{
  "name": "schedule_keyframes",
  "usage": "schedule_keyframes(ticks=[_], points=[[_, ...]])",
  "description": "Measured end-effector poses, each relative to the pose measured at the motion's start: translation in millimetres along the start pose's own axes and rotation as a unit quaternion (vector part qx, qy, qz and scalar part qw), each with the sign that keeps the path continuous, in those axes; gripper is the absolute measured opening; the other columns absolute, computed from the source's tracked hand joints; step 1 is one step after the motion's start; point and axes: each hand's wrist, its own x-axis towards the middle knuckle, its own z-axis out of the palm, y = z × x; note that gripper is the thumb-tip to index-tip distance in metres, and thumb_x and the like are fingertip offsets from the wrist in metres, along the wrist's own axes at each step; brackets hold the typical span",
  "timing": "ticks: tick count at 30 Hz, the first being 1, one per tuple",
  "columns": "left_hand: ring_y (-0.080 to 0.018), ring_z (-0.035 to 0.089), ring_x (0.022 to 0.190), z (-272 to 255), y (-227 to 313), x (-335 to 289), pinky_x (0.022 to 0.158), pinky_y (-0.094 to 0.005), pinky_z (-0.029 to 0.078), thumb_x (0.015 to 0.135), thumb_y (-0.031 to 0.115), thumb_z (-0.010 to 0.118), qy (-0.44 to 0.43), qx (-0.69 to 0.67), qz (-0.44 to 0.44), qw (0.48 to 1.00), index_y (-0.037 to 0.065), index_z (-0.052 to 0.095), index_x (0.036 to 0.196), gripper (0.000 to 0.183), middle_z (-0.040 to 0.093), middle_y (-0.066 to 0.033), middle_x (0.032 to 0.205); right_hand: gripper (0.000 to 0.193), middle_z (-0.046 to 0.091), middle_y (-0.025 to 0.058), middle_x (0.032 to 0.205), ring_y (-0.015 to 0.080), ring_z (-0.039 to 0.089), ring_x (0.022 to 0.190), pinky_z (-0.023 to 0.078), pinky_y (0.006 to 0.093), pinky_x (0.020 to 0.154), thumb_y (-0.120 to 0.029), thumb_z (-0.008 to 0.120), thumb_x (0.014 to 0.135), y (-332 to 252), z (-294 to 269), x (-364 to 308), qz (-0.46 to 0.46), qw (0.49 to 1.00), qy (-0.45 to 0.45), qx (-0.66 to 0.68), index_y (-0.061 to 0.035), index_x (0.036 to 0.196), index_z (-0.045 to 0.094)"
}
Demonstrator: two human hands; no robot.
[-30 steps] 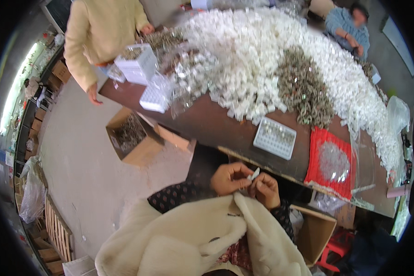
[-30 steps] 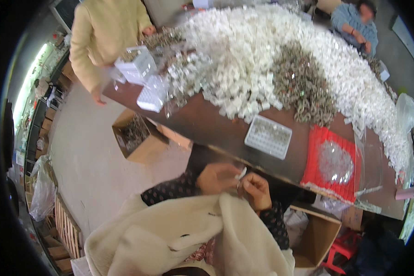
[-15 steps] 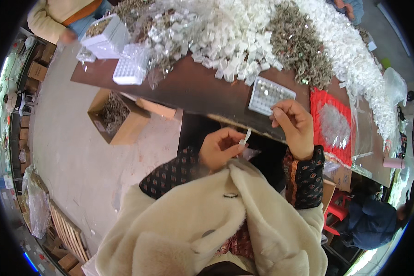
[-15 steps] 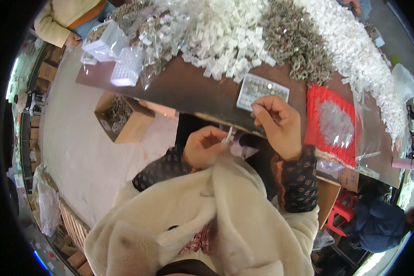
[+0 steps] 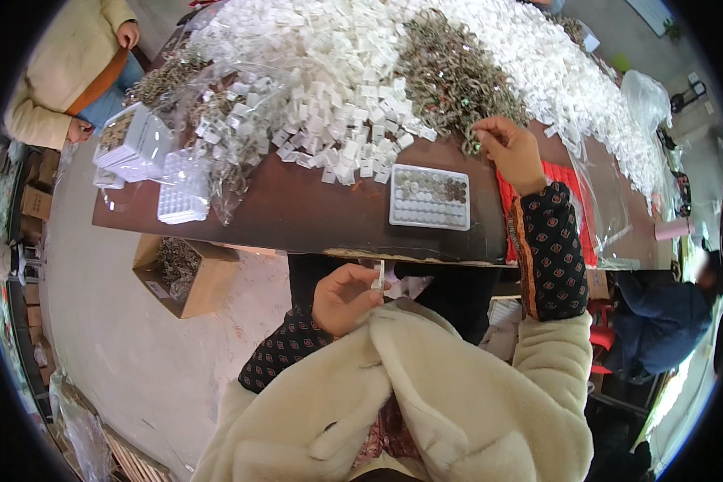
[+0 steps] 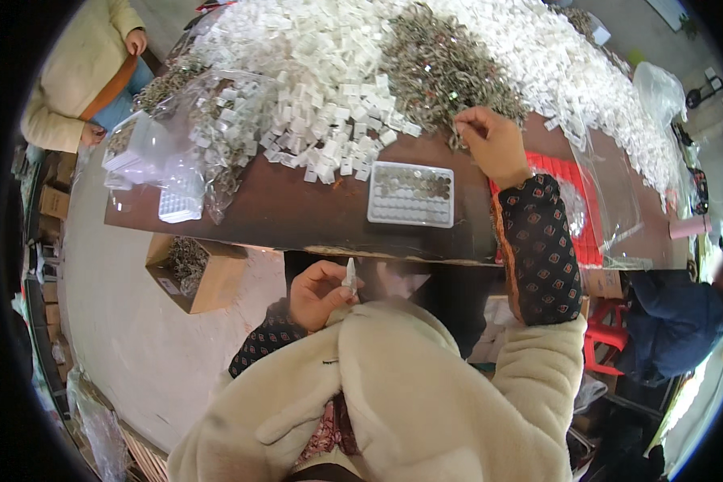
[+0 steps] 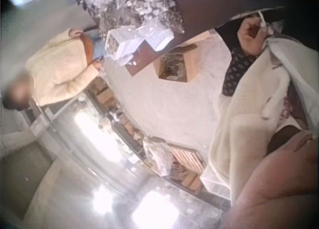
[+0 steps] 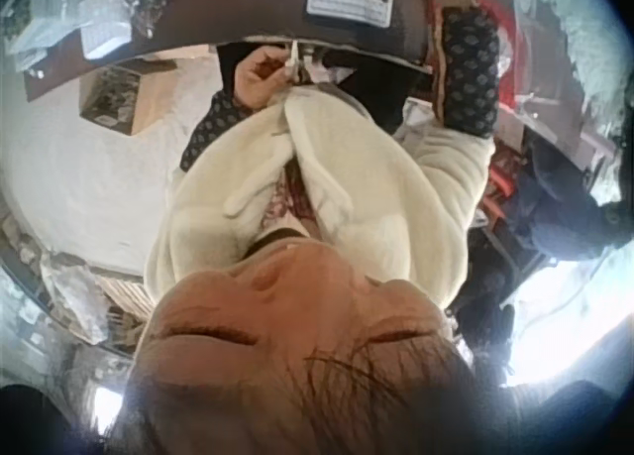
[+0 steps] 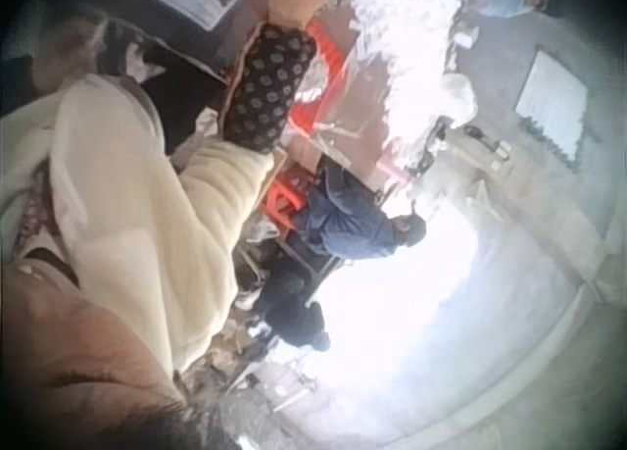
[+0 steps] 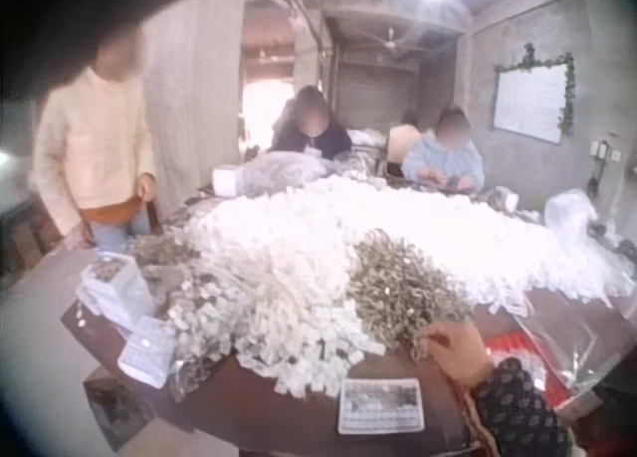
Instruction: The person assembles small electronic components by inserting metal pieces into white plastic housings and testing them with a light source. They repeatedly pick up parts, insert them, and place the finished units into a tray.
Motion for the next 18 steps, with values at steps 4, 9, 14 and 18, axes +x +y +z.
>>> schedule_keyframes(ticks=[4,9,14,18], points=[[-0.0129,0.064,0.090,1,2,6,0.081,-0.0291,0.052,0.088,-0.006,0.062,-0.030,0.029,-0.041,0.998,0.000,0.060,0.112,0.025,0.068,-0.0138,0.107,0.014,0.068,0.0029,0.077,0.0087,0.061,0.067,0.048,0.0252,0.061,-0.009,0.064,0.090,14,-4,16,-0.042,0.999,0.022,-0.025,-0.0006,0.101,0.067],[-0.0132,0.064,0.092,2,8,12,0.083,-0.0300,0.051,0.089,-0.005,0.062,-0.022,0.066,-0.050,0.996,-0.001,0.059,0.113,0.024,0.068,-0.0135,0.107,0.015,0.069,0.0106,0.084,0.0214,0.066,0.073,0.051,0.0333,0.065,-0.010,0.067,0.085,15,13,63,-0.157,0.973,0.067,-0.156,-0.0061,0.100,0.068],[-0.0152,0.064,0.093,-3,8,13,0.085,-0.0327,0.052,0.090,-0.003,0.062,-0.004,0.001,-0.011,1.000,-0.001,0.058,0.112,0.023,0.067,-0.0142,0.106,0.017,0.064,0.0122,0.090,0.0327,0.065,0.080,0.052,0.0408,0.071,-0.017,0.071,0.081,20,43,92,-0.181,0.925,0.099,-0.318,-0.0075,0.095,0.068],[-0.0155,0.064,0.093,-6,8,14,0.085,-0.0328,0.052,0.090,-0.002,0.063,0.009,0.004,-0.005,1.000,-0.002,0.058,0.112,0.022,0.067,-0.0141,0.106,0.016,0.064,0.0114,0.088,0.0289,0.065,0.077,0.052,0.0388,0.070,-0.015,0.072,0.080,23,41,99,-0.172,0.942,0.120,-0.262,-0.0085,0.093,0.068]])
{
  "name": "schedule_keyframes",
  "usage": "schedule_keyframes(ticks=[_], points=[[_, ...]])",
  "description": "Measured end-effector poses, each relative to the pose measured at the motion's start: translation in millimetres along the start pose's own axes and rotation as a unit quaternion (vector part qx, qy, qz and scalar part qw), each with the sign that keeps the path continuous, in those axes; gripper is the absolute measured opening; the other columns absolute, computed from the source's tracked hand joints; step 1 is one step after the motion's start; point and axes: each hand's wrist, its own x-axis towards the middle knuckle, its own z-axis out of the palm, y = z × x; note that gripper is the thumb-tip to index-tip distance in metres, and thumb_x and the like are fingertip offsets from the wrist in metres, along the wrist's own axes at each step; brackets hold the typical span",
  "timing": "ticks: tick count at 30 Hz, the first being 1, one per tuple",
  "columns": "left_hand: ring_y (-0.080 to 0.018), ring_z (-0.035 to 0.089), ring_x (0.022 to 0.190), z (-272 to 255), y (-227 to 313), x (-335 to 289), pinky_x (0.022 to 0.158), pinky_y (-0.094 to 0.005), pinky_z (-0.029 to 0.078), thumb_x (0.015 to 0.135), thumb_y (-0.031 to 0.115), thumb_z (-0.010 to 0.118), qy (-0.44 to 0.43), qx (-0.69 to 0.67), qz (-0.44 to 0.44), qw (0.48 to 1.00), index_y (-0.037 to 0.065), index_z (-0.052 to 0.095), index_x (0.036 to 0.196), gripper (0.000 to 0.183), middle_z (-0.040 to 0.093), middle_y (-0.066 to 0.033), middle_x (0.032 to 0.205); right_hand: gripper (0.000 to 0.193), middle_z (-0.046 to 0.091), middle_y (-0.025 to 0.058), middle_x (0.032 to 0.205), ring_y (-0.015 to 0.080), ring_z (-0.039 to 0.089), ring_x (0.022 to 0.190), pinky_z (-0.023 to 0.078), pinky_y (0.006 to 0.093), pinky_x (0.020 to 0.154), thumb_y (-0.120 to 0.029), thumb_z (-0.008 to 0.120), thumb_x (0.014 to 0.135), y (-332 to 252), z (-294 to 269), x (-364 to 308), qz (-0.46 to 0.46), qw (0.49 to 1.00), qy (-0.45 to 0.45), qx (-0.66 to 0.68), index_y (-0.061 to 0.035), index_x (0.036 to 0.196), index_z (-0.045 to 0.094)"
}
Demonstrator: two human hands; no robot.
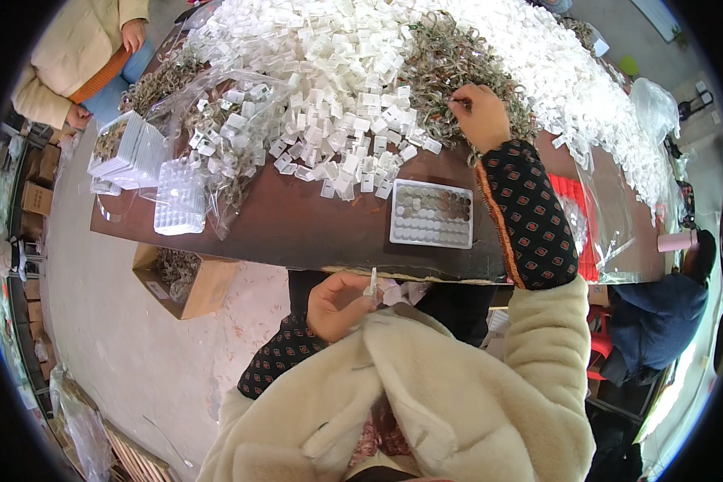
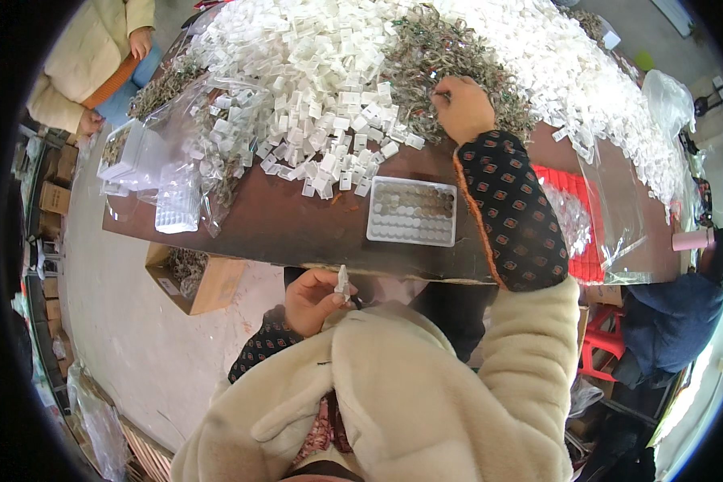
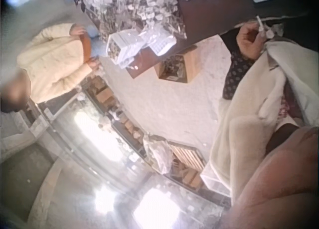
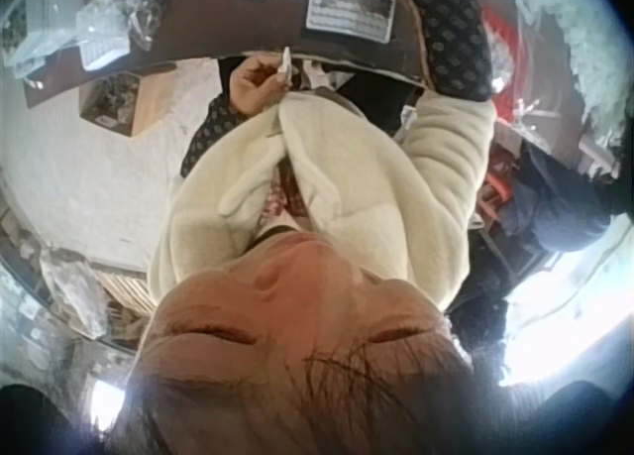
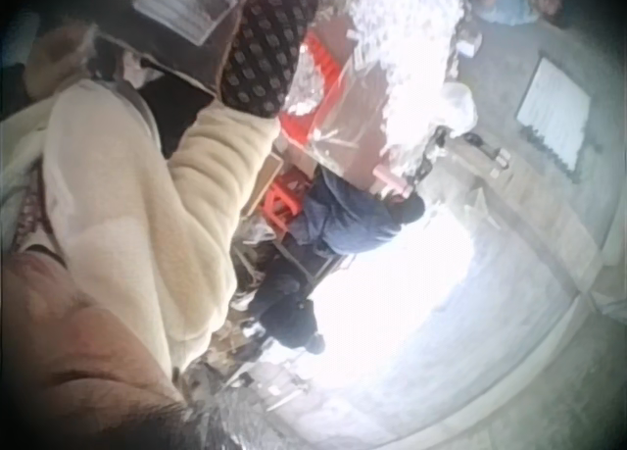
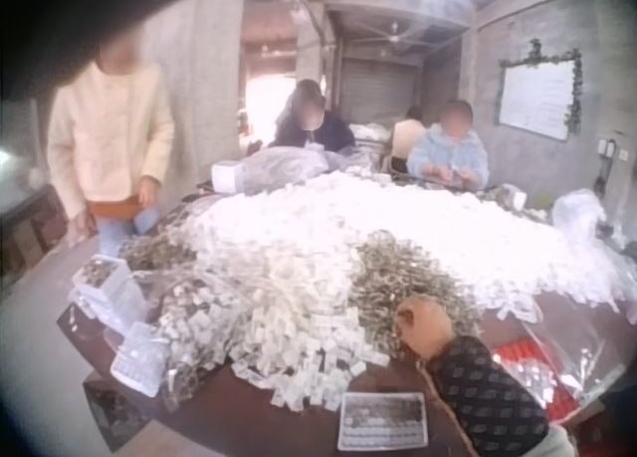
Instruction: The person assembles small electronic components by inserting metal pieces into white plastic housings and testing them with a light source. They repeatedly pick up parts, insert them, and place the finished units into a tray.
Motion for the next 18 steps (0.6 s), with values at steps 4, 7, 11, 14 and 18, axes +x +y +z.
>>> schedule_keyframes(ticks=[4,7,11,14,18], points=[[-0.0145,0.063,0.093,0,1,3,0.085,-0.0311,0.051,0.089,-0.005,0.062,0.006,0.015,-0.006,1.000,-0.003,0.059,0.112,0.023,0.067,-0.0136,0.107,0.016,0.068,0.0049,0.086,0.0138,0.063,0.076,0.050,0.0289,0.070,-0.017,0.071,0.085,18,-21,7,0.085,0.978,0.033,0.187,-0.0065,0.097,0.069],[-0.0147,0.063,0.092,1,1,4,0.083,-0.0300,0.051,0.089,-0.005,0.062,-0.008,0.046,-0.007,0.999,-0.004,0.059,0.112,0.023,0.067,-0.0135,0.107,0.019,0.069,0.0017,0.090,0.0099,0.061,0.081,0.048,0.0249,0.075,-0.015,0.069,0.090,33,-36,9,0.136,0.932,0.084,0.325,-0.0025,0.104,0.067],[-0.0129,0.063,0.091,6,-2,-1,0.081,-0.0289,0.051,0.089,-0.002,0.065,-0.008,0.024,0.005,1.000,-0.003,0.060,0.113,0.025,0.068,-0.0119,0.105,0.020,0.067,0.0057,0.100,0.0169,0.063,0.095,0.048,0.0326,0.092,-0.013,0.064,0.094,41,-65,8,0.142,0.818,0.123,0.543,-0.0001,0.109,0.061],[-0.0118,0.064,0.091,12,-3,-7,0.082,-0.0282,0.052,0.089,-0.001,0.066,-0.015,0.027,0.015,0.999,-0.002,0.061,0.113,0.024,0.068,-0.0096,0.103,0.027,0.066,0.0093,0.103,0.0201,0.062,0.103,0.043,0.0412,0.103,-0.021,0.059,0.097,13,-92,-11,0.139,0.694,-0.054,0.705,-0.0002,0.115,0.057],[-0.0175,0.062,0.103,21,5,-7,0.091,-0.0338,0.049,0.086,-0.006,0.065,-0.016,-0.031,0.031,0.999,-0.004,0.061,0.112,0.026,0.065,-0.0132,0.112,0.029,0.064,0.0060,0.096,0.0124,0.060,0.086,0.048,0.0295,0.082,-0.017,0.056,0.098,-82,-111,-102,0.201,0.844,-0.037,0.496,0.0001,0.121,0.058]])
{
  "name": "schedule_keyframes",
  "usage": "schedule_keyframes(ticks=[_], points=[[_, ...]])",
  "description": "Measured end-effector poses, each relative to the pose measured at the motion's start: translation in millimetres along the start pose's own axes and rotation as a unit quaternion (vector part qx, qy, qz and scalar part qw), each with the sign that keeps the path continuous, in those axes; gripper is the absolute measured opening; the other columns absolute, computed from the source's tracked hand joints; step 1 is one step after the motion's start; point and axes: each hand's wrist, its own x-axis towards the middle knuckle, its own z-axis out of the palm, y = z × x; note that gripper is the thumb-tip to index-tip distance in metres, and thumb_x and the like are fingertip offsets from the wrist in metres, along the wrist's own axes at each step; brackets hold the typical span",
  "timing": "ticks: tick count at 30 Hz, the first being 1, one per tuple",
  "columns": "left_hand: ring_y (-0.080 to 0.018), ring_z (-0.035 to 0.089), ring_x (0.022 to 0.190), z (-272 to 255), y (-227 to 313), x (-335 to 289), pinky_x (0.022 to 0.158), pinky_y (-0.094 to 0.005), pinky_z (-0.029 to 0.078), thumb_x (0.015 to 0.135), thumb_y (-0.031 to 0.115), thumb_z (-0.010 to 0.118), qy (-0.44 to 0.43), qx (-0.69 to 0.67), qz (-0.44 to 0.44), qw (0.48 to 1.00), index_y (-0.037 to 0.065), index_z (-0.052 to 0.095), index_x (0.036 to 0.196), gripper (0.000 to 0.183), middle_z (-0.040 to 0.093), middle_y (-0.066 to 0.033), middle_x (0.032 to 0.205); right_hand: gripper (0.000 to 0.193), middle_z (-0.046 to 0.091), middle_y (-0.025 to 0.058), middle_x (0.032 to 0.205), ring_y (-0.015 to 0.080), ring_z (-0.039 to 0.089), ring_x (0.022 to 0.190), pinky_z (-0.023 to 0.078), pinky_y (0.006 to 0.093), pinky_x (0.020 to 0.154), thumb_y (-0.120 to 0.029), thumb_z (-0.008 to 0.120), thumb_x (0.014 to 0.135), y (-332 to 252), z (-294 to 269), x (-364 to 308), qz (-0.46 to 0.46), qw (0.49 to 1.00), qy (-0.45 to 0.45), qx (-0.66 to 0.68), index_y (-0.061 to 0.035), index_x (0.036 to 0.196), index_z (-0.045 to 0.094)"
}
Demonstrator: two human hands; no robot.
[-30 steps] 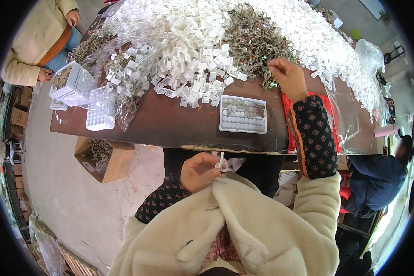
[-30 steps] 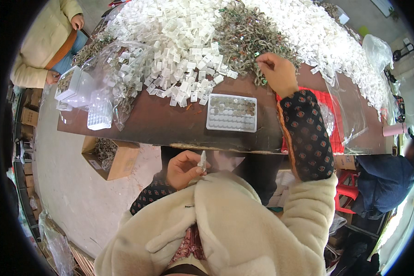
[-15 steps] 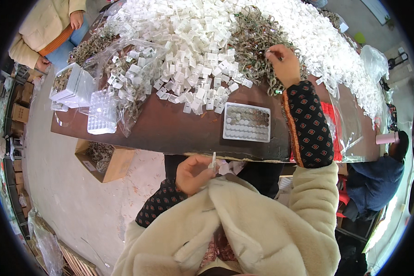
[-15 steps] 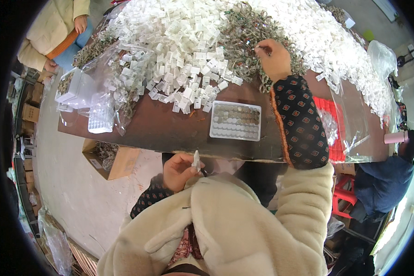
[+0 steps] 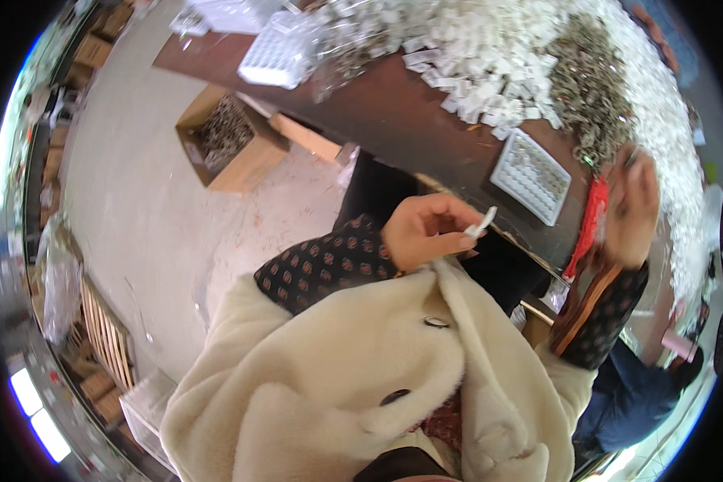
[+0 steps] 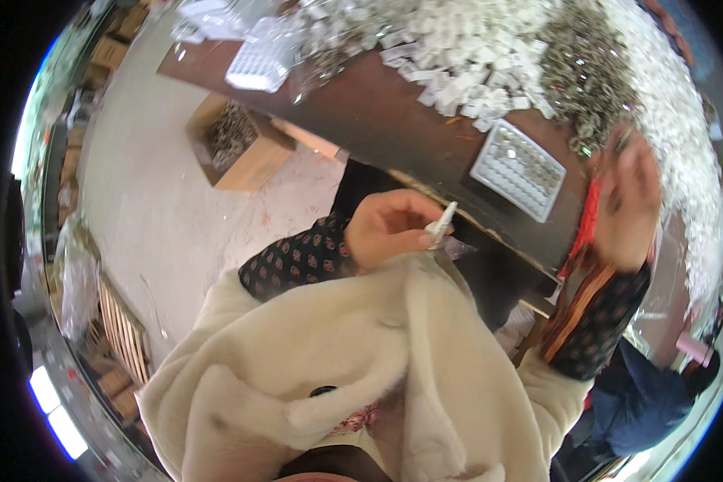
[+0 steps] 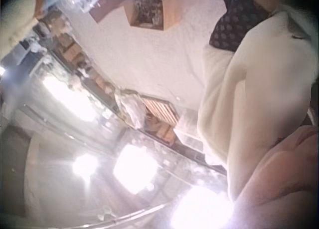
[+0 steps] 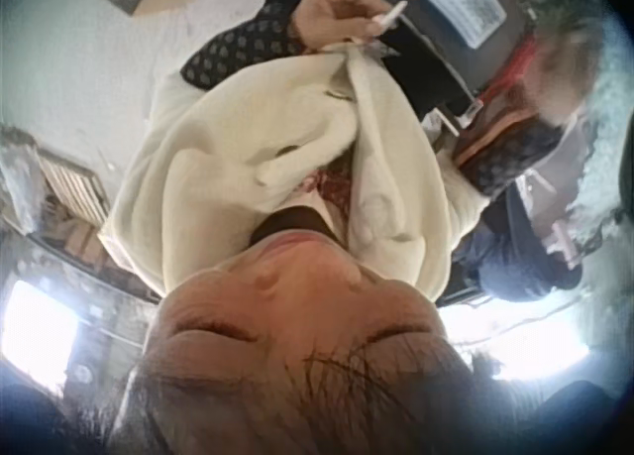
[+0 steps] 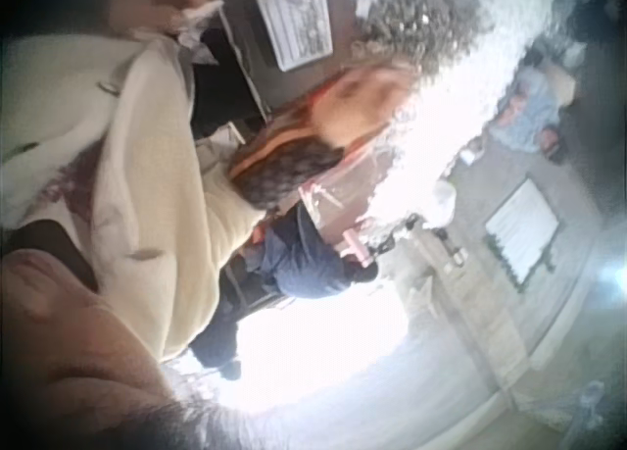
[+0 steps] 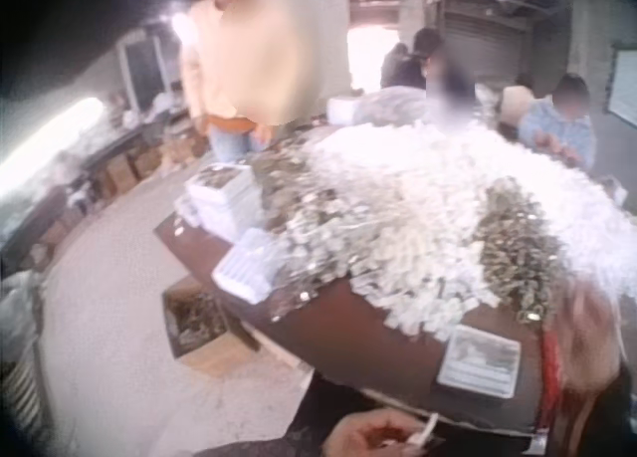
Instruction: The person assembles small electronic components by inserting metal pieces into white plastic housings and testing them with a light source. They repeatedly pick up parts, insert them, and place the finished units into a tray.
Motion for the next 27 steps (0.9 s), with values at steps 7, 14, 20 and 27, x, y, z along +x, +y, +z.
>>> schedule_keyframes(ticks=[7,14,20,27], points=[[-0.0150,0.058,0.110,21,13,-1,0.094,-0.0293,0.047,0.090,-0.003,0.064,-0.008,-0.004,-0.006,1.000,-0.002,0.061,0.118,0.028,0.060,-0.0108,0.122,0.027,0.064,0.0056,0.095,0.0081,0.055,0.066,0.046,0.0214,0.060,0.008,0.060,0.087,27,87,-135,-0.007,0.984,-0.096,-0.147,-0.0007,0.112,0.065],[-0.0136,0.063,0.098,14,-3,-11,0.086,-0.0282,0.052,0.092,0.002,0.063,0.048,-0.050,-0.017,0.997,-0.002,0.060,0.120,0.028,0.066,-0.0085,0.112,0.026,0.065,0.0127,0.097,0.0176,0.065,0.077,0.052,0.0266,0.069,0.011,0.061,0.083,31,90,-147,-0.169,0.941,-0.100,-0.276,0.0006,0.106,0.066],[-0.0177,0.065,0.092,10,-9,-13,0.081,-0.0321,0.054,0.092,0.000,0.061,0.049,-0.088,0.075,0.992,0.000,0.061,0.118,0.026,0.068,-0.0115,0.107,0.020,0.065,0.0109,0.095,0.0134,0.063,0.075,0.050,0.0243,0.067,0.009,0.063,0.085,20,95,-151,-0.117,0.975,-0.084,-0.170,0.0018,0.103,0.067],[-0.0210,0.068,0.093,17,-1,-16,0.080,-0.0337,0.058,0.087,-0.007,0.063,0.051,-0.030,0.092,0.994,0.000,0.061,0.105,0.019,0.067,-0.0157,0.108,0.014,0.063,0.0076,0.089,0.0081,0.060,0.071,0.048,0.0219,0.064,0.007,0.065,0.086,14,103,-158,-0.065,0.987,-0.088,-0.115,0.0024,0.100,0.066]])
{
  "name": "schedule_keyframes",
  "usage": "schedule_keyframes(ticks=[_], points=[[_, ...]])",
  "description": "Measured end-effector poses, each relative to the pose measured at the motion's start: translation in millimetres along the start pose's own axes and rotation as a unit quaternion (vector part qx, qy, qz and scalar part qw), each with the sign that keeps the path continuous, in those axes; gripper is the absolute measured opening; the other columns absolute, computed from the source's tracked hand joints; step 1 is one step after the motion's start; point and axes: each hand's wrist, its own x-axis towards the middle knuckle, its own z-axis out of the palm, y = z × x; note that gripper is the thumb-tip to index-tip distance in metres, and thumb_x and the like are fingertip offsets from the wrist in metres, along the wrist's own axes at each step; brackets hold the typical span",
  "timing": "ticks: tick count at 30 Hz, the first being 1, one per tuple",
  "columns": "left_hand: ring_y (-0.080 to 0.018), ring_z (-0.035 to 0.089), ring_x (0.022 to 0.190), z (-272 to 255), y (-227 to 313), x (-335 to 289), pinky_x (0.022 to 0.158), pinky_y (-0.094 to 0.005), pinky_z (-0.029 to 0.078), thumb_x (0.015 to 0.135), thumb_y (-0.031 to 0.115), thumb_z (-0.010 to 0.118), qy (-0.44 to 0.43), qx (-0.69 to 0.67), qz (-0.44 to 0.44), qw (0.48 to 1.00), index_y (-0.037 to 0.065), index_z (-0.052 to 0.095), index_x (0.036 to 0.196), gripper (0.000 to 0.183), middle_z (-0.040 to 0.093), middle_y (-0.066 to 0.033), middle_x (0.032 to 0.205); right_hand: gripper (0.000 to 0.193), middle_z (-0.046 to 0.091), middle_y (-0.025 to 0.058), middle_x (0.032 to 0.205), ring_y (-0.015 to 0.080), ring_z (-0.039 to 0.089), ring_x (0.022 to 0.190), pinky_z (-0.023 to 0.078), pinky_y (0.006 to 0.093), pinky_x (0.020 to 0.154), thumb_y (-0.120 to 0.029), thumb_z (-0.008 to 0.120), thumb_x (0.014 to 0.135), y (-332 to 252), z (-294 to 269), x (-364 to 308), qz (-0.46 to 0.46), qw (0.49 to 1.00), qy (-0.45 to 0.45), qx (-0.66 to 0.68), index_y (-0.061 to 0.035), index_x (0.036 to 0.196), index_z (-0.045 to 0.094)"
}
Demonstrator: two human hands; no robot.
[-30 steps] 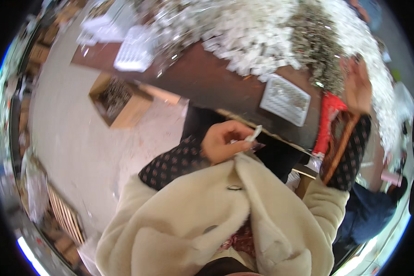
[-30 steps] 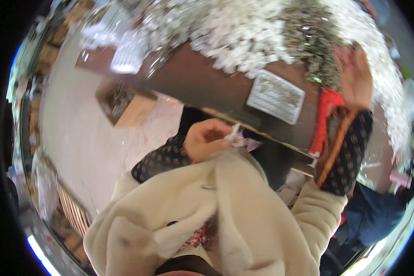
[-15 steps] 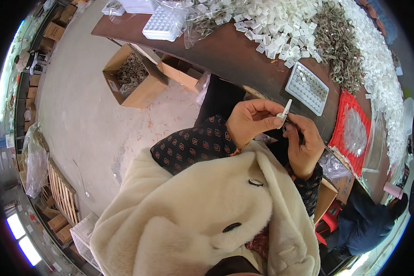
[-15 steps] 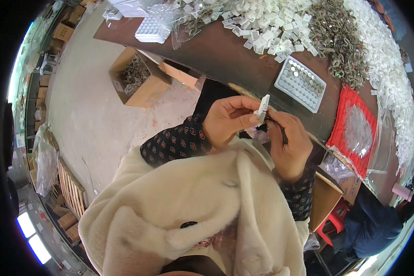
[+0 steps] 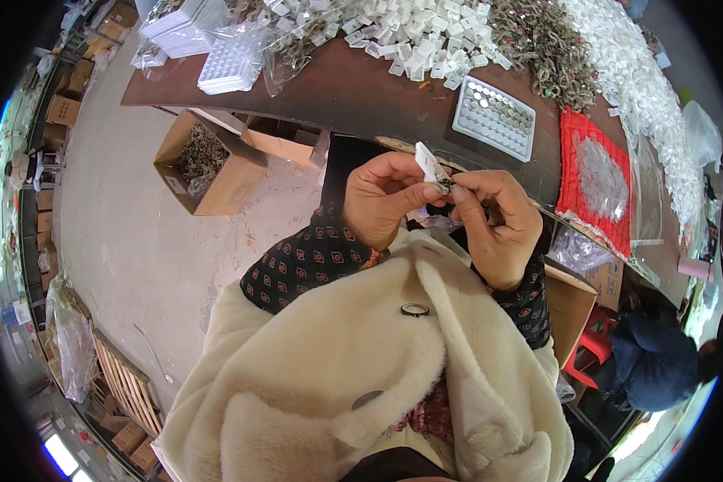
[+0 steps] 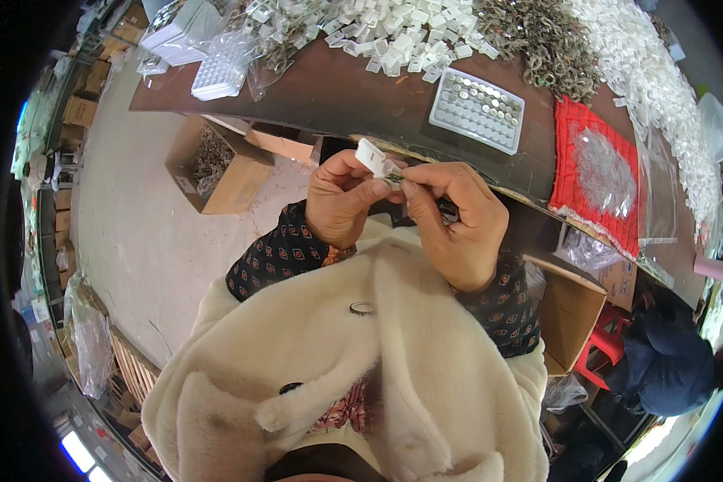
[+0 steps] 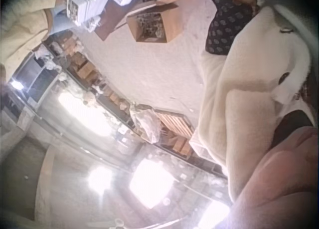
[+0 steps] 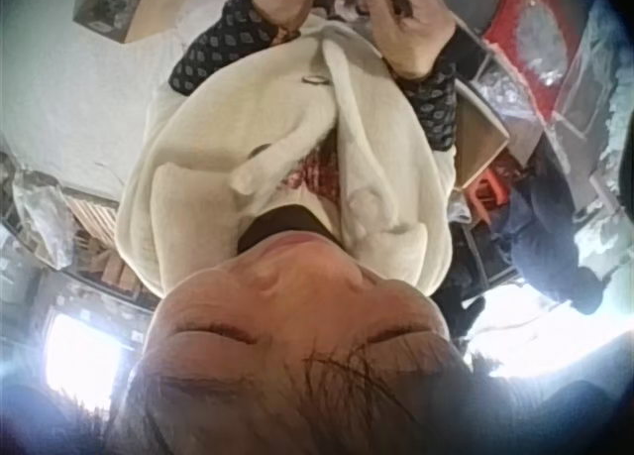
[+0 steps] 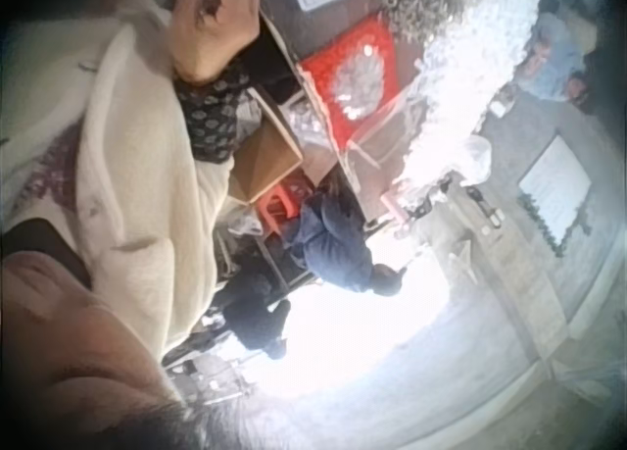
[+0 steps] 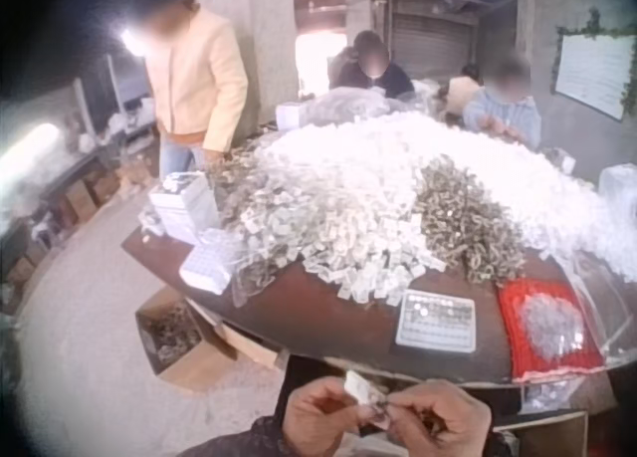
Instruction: The person assembles small electronic components by inserting metal pieces into white plastic housings and testing them with a light source. They repeatedly pick up parts, insert them, and place the finished units into a tray.
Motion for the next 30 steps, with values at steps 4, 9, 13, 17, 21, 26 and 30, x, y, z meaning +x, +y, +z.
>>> schedule_keyframes(ticks=[4,9,13,17,21,26,30], points=[[-0.0190,0.069,0.089,7,2,-2,0.077,-0.0319,0.058,0.085,-0.009,0.065,0.014,0.032,0.000,0.999,-0.001,0.061,0.101,0.019,0.069,-0.0146,0.104,0.013,0.062,0.0050,0.090,0.0063,0.056,0.067,0.046,0.0206,0.062,0.006,0.064,0.088,-2,3,-1,-0.016,0.999,0.004,-0.045,0.0013,0.100,0.065],[-0.0120,0.068,0.082,12,9,-9,0.072,-0.0250,0.055,0.082,-0.007,0.072,0.012,-0.003,0.030,0.999,-0.001,0.064,0.096,0.018,0.071,-0.0093,0.089,0.010,0.059,0.0000,0.077,0.0041,0.051,0.063,0.040,0.0170,0.058,0.002,0.060,0.091,-5,12,-7,0.008,0.999,0.035,-0.009,0.0011,0.101,0.064],[-0.0099,0.067,0.081,9,18,-16,0.072,-0.0243,0.054,0.080,-0.007,0.074,0.000,0.013,0.044,0.999,0.000,0.066,0.095,0.018,0.070,-0.0057,0.087,0.010,0.059,0.0004,0.075,0.0042,0.051,0.062,0.040,0.0167,0.057,0.002,0.061,0.091,-9,19,-11,-0.010,1.000,0.029,-0.005,0.0016,0.100,0.065],[-0.0099,0.066,0.081,9,22,-21,0.072,-0.0236,0.053,0.079,-0.006,0.076,-0.013,-0.008,0.056,0.998,0.000,0.066,0.095,0.020,0.069,-0.0055,0.088,0.009,0.060,0.0010,0.077,0.0051,0.053,0.062,0.040,0.0169,0.056,0.003,0.061,0.091,-11,21,-13,-0.015,0.999,0.034,-0.034,0.0025,0.099,0.066],[-0.0105,0.066,0.082,7,24,-24,0.074,-0.0242,0.054,0.080,-0.008,0.074,-0.019,0.002,0.061,0.998,-0.002,0.065,0.096,0.020,0.069,-0.0072,0.091,0.012,0.062,0.0032,0.079,0.0063,0.054,0.062,0.041,0.0175,0.056,0.004,0.062,0.090,-13,20,-15,-0.017,1.000,0.003,-0.015,0.0028,0.101,0.066],[-0.0111,0.065,0.079,7,20,-23,0.070,-0.0244,0.054,0.081,-0.007,0.073,0.002,-0.011,0.067,0.998,-0.001,0.062,0.103,0.025,0.068,-0.0077,0.089,0.016,0.064,0.0061,0.084,0.0080,0.056,0.066,0.043,0.0185,0.058,0.007,0.061,0.089,-13,21,-16,-0.008,0.999,-0.033,0.028,0.0026,0.104,0.066],[-0.0124,0.065,0.075,8,10,-21,0.065,-0.0248,0.054,0.084,-0.008,0.068,0.026,0.055,0.127,0.990,-0.001,0.059,0.107,0.025,0.067,-0.0096,0.090,0.018,0.063,0.0073,0.090,0.0116,0.062,0.074,0.049,0.0212,0.063,0.008,0.061,0.090,-9,25,-16,-0.026,0.999,-0.038,0.012,0.0025,0.106,0.065]])
